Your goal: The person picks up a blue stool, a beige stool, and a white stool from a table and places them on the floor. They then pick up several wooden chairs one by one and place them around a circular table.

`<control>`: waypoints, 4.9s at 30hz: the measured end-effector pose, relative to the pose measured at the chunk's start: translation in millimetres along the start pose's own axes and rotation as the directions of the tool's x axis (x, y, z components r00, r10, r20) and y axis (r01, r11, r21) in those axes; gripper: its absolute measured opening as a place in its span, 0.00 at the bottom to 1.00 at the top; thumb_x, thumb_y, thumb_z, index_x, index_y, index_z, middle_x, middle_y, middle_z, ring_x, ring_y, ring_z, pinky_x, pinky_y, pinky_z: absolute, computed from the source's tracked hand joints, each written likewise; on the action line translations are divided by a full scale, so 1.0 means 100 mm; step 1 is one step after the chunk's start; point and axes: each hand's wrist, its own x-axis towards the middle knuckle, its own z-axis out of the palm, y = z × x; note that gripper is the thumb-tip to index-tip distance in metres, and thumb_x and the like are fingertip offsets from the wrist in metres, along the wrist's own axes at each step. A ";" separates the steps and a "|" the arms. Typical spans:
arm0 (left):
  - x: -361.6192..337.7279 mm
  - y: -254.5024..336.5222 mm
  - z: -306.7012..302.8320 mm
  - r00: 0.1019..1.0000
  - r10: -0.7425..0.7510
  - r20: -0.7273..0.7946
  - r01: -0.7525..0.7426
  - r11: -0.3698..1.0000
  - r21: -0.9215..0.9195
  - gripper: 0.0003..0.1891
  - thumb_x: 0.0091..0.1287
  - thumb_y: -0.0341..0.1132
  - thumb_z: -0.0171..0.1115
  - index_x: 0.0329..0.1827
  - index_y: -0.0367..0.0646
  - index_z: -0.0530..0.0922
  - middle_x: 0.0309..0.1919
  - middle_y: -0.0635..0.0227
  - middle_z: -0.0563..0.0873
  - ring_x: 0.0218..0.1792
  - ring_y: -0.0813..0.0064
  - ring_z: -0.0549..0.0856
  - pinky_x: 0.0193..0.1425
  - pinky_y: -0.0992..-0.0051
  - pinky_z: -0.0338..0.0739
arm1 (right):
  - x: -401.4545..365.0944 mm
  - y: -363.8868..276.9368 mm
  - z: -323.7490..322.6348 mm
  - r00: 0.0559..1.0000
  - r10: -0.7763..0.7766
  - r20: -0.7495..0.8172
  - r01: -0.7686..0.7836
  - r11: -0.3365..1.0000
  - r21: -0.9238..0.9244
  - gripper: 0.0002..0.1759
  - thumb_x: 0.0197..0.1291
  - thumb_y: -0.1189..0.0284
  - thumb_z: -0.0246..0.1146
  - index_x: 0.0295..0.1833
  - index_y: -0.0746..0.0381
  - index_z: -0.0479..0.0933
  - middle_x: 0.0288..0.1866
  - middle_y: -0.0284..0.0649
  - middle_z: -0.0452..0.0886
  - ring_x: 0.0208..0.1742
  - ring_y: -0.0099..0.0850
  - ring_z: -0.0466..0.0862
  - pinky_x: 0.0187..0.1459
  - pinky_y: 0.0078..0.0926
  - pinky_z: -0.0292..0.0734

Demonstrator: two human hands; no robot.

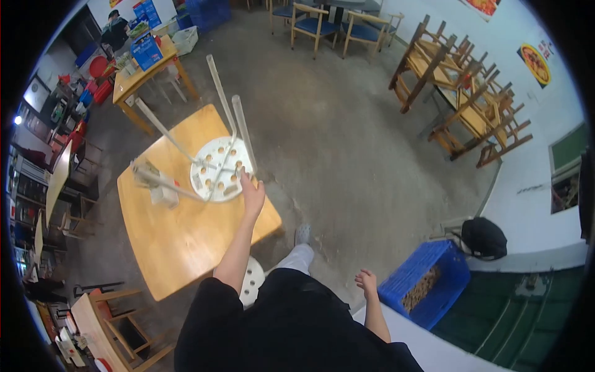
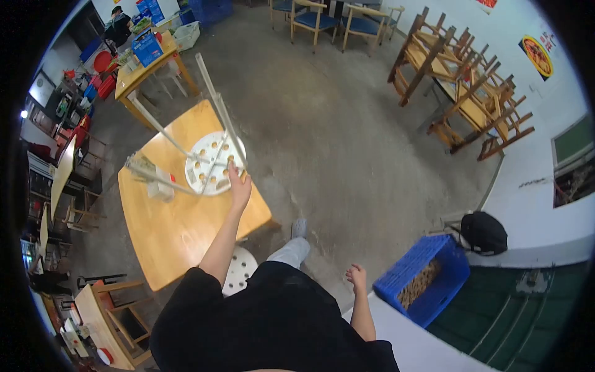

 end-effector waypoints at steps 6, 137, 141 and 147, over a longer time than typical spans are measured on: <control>0.71 -0.19 0.46 0.958 -0.192 0.212 0.196 0.981 0.002 0.21 0.70 0.28 0.54 0.63 0.25 0.62 0.49 0.39 0.79 0.55 0.45 0.80 0.59 0.58 0.72 | 0.69 -1.44 0.43 0.983 -0.153 0.099 0.162 0.982 -0.095 0.26 0.62 0.72 0.56 0.66 0.64 0.72 0.44 0.43 0.85 0.41 0.31 0.85 0.40 0.28 0.79; -0.36 4.19 7.70 -0.201 0.124 0.972 0.353 0.935 -0.046 0.13 0.65 0.31 0.58 0.51 0.37 0.80 0.36 0.63 0.86 0.37 0.75 0.84 0.45 0.71 0.80 | 3.52 -2.50 -3.67 0.838 0.461 -0.292 -0.110 0.666 0.737 0.21 0.65 0.70 0.53 0.62 0.63 0.73 0.45 0.47 0.85 0.43 0.40 0.88 0.42 0.41 0.83; -0.23 4.71 8.41 -0.196 0.157 0.968 0.251 0.962 -0.105 0.13 0.64 0.31 0.58 0.50 0.37 0.80 0.37 0.62 0.87 0.37 0.75 0.84 0.46 0.71 0.79 | 3.62 -2.57 -3.92 0.831 0.465 -0.305 0.012 0.533 0.846 0.19 0.67 0.70 0.49 0.59 0.66 0.73 0.50 0.53 0.83 0.46 0.44 0.86 0.44 0.45 0.84; -0.16 6.21 9.95 -0.109 0.423 0.900 0.092 0.906 -0.414 0.14 0.66 0.31 0.56 0.52 0.36 0.79 0.42 0.57 0.87 0.46 0.65 0.86 0.54 0.67 0.78 | 4.66 -2.74 -4.83 0.813 0.466 -0.348 0.138 0.427 0.894 0.19 0.69 0.68 0.49 0.60 0.66 0.72 0.50 0.52 0.83 0.47 0.45 0.86 0.44 0.44 0.84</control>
